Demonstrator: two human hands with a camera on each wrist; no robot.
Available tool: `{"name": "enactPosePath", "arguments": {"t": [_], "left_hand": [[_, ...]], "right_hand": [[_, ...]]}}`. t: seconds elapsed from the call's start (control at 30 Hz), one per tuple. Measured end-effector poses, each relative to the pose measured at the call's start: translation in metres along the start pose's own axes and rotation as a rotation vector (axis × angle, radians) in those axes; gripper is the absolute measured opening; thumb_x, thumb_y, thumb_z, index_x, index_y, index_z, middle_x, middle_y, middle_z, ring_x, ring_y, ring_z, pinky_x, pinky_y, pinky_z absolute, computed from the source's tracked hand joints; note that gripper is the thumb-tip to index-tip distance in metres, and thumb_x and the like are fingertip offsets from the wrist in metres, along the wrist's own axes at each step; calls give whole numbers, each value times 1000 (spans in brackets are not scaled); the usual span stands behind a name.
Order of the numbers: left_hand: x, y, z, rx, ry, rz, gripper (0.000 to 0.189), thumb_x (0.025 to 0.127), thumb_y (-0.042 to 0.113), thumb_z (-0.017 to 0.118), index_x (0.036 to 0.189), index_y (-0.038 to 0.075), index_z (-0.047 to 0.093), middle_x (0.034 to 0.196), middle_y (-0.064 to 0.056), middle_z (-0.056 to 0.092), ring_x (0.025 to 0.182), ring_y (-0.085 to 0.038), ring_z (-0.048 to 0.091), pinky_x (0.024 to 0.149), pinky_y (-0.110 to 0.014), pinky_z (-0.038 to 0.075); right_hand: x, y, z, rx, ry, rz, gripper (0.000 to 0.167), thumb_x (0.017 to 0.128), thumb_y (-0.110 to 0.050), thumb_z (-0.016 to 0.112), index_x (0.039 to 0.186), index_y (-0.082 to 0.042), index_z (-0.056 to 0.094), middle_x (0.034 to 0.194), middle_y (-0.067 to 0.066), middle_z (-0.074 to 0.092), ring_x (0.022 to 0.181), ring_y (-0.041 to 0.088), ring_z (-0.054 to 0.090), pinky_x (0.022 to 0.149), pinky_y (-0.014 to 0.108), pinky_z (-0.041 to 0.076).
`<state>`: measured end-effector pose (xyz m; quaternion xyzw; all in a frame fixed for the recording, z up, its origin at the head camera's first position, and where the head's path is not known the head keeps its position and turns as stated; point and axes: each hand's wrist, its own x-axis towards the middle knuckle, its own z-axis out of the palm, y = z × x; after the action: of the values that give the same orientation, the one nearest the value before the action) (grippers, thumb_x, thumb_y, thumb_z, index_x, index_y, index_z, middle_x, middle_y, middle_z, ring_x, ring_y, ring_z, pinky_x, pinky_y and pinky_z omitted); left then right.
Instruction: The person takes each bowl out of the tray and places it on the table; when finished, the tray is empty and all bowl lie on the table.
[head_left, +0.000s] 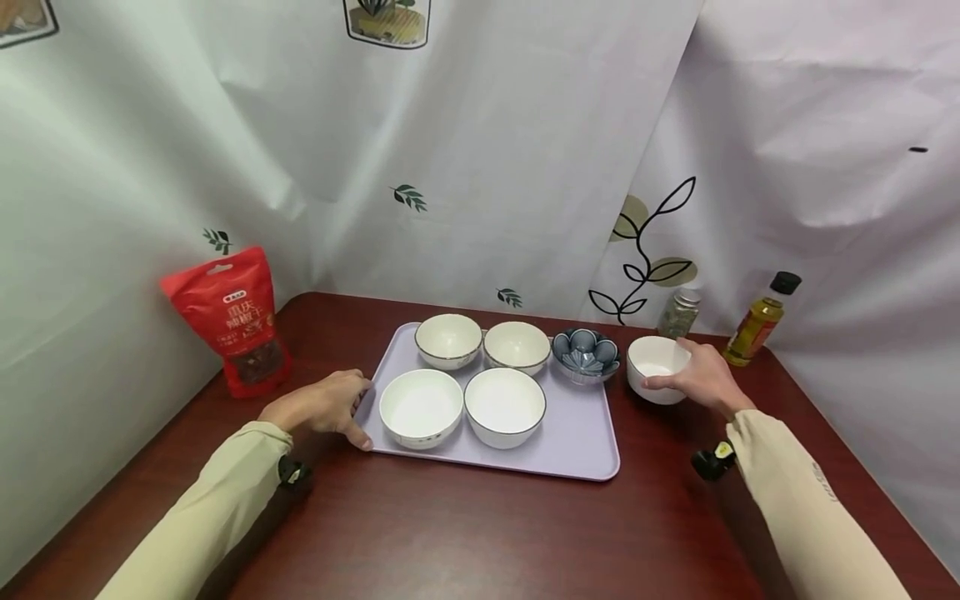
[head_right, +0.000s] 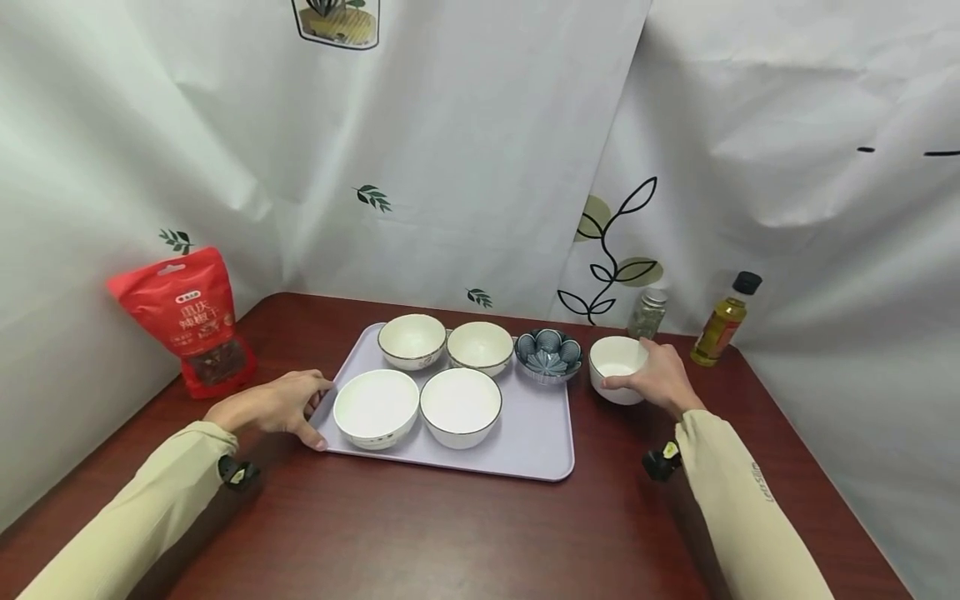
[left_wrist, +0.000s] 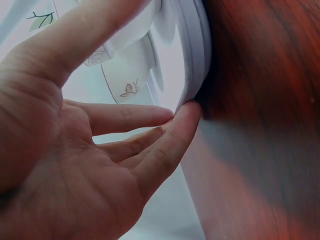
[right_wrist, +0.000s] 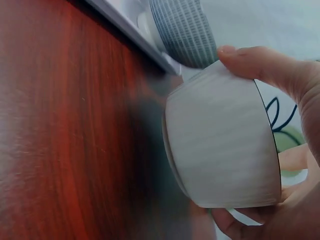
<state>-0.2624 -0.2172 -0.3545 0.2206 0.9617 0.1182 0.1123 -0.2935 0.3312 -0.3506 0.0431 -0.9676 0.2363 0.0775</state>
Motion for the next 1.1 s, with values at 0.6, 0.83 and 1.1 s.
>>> {"name": "enactPosePath", "arguments": {"t": [0.6,0.83,1.1], "left_hand": [[-1,2,-2,10,-3,-10,86,62,33,96,124,-14,59,104,-15,59,89,-21,57,82,-36,54],[0,2,-1,25,-4,-4,85,61,35,96,123,-12,60,107,-16,60,93,-23,57,86,-40,53],[2,4,-1,44,-24,-20,82,62,35,96,121,-10,62,109,-17,61,98,-27,57,90,-45,52]], "right_hand": [[26,4,8,94,3,144,98,74,-45,84,139,15,42,126,35,54,108,42,53,87,46,48],[31,5,13,114,-8,166,99,74,-45,84,141,14,41,128,35,53,111,44,52,93,52,48],[39,7,17,81,-21,156,96,74,-49,83,136,13,46,123,32,56,106,41,54,88,45,47]]}}
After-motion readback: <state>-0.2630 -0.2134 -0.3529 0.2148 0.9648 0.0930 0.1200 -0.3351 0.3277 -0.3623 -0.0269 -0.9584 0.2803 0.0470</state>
